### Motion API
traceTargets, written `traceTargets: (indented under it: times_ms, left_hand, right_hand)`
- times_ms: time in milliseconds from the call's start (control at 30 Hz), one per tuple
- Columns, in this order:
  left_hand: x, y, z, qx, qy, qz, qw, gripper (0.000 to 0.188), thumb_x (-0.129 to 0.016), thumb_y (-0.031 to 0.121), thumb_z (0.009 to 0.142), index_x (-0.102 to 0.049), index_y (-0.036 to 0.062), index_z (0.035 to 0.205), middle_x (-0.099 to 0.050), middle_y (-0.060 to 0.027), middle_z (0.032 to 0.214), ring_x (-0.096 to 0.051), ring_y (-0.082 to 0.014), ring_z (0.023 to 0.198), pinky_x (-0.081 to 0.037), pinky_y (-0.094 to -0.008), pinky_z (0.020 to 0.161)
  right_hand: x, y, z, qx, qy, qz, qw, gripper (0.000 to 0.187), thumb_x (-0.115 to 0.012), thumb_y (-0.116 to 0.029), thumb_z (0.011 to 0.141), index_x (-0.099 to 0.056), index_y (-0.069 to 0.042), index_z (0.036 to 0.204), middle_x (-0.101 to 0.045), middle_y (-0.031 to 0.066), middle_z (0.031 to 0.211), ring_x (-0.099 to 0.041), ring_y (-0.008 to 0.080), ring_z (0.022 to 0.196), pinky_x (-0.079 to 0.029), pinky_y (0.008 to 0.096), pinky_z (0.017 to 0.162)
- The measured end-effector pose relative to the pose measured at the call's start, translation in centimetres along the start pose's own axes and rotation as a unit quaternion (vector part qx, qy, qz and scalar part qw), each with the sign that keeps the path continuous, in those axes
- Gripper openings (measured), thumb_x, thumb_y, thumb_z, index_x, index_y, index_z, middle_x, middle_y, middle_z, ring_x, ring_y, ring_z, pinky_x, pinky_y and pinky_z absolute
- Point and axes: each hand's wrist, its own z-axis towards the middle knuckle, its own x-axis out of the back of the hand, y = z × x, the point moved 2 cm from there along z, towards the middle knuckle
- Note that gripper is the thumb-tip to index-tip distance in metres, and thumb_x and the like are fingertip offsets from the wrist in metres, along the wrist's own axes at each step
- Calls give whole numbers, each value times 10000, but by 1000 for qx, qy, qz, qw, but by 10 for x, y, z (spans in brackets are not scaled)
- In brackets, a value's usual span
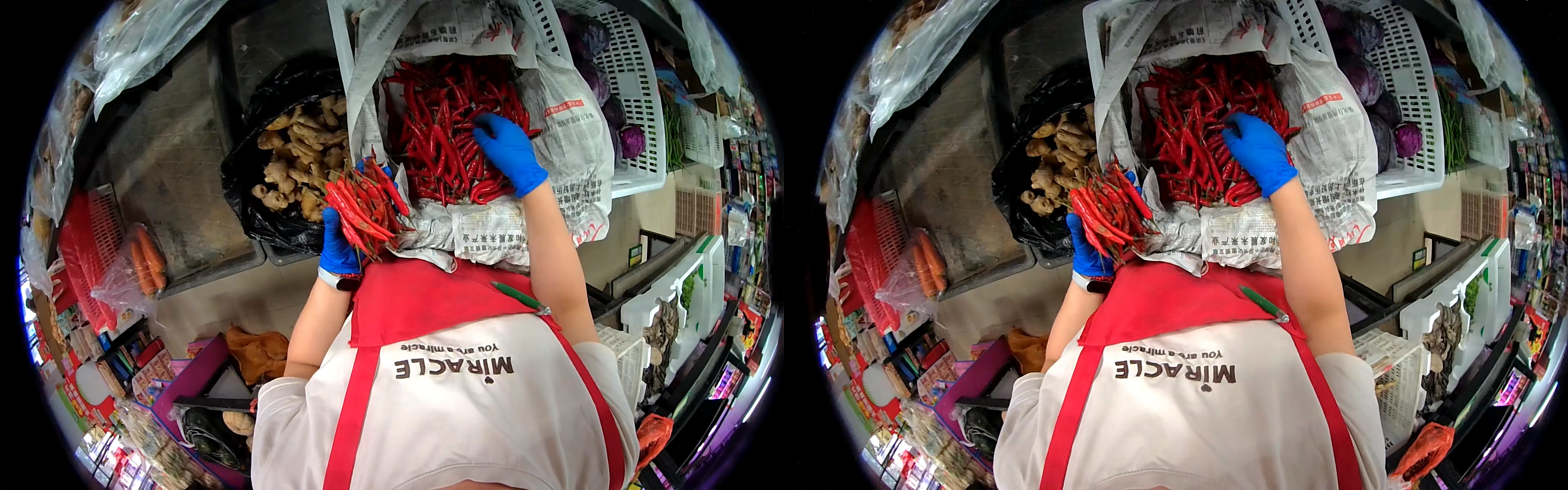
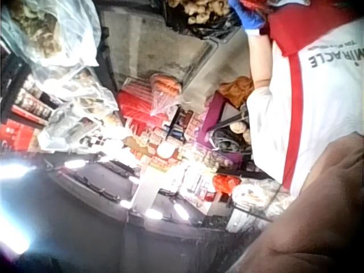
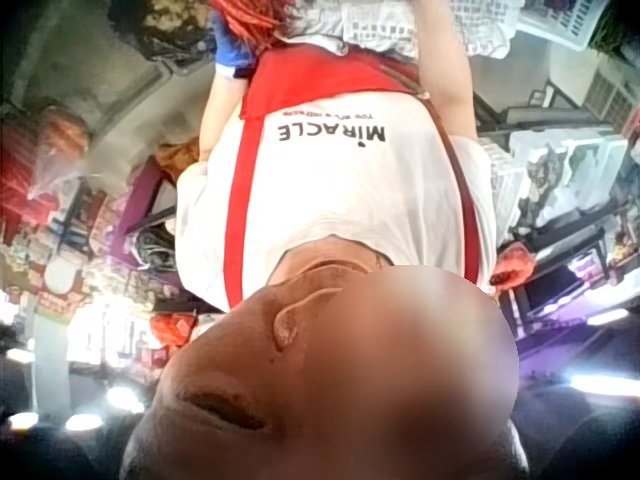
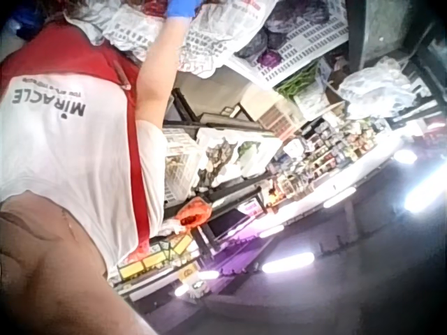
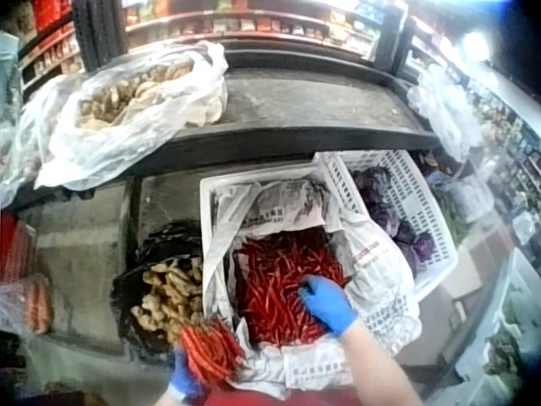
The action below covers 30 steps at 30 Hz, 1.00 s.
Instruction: The person sorts red chili peppers from a large sack into a smaller bundle held in their left hand. They wear blue gloves and a red apron while working in a produce area. The person repeatedly reaches into the sack to gather more peppers and adds them to the growing bunch.
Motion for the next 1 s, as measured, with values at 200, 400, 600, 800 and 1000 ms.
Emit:
traceTargets:
  times_ms: [200,400,600,800,1000]
  left_hand:
    - [14,-2,-4,10,11,-8,1000,925,-617,590,689,-238,72,1355,-357,-133,1336,-388,-287,1208,-360,-439,991]
    - [5,-1,-4,8,28,-23,999,908,-624,574,695,-248,70,1350,-374,-133,1324,-404,-290,1195,-369,-440,985]
    - [6,-1,-4,4,4,49,999,949,-494,671,717,-176,67,1377,-270,-147,1390,-302,-295,1266,-270,-423,1048]
    - [3,-1,-3,9,-8,41,999,942,-512,649,723,-175,60,1376,-263,-150,1394,-296,-296,1270,-266,-421,1050]
    - [1,-1,-3,15,23,-1,1000,946,-616,600,681,-224,73,1362,-339,-128,1350,-373,-281,1219,-335,-427,1008]
  right_hand:
    - [-26,-33,-49,1,-96,-178,979,408,-571,-359,781,-553,-56,1053,-624,154,846,-604,319,782,-476,398,667]
    - [-63,-54,-70,44,-116,-200,972,510,-555,-317,798,-421,-130,1254,-617,141,806,-600,317,746,-471,419,633]
    - [-39,-38,-68,39,-41,-202,978,313,-564,-302,790,-548,-95,1025,-618,131,770,-601,319,713,-469,424,602]
    - [-27,-7,-57,-54,-29,-299,952,246,-584,-300,775,-570,-67,851,-614,139,771,-598,328,703,-472,423,600]
    - [-36,-18,-47,-32,-6,-211,977,277,-603,-314,758,-577,-58,860,-612,161,811,-595,332,755,-471,422,639]
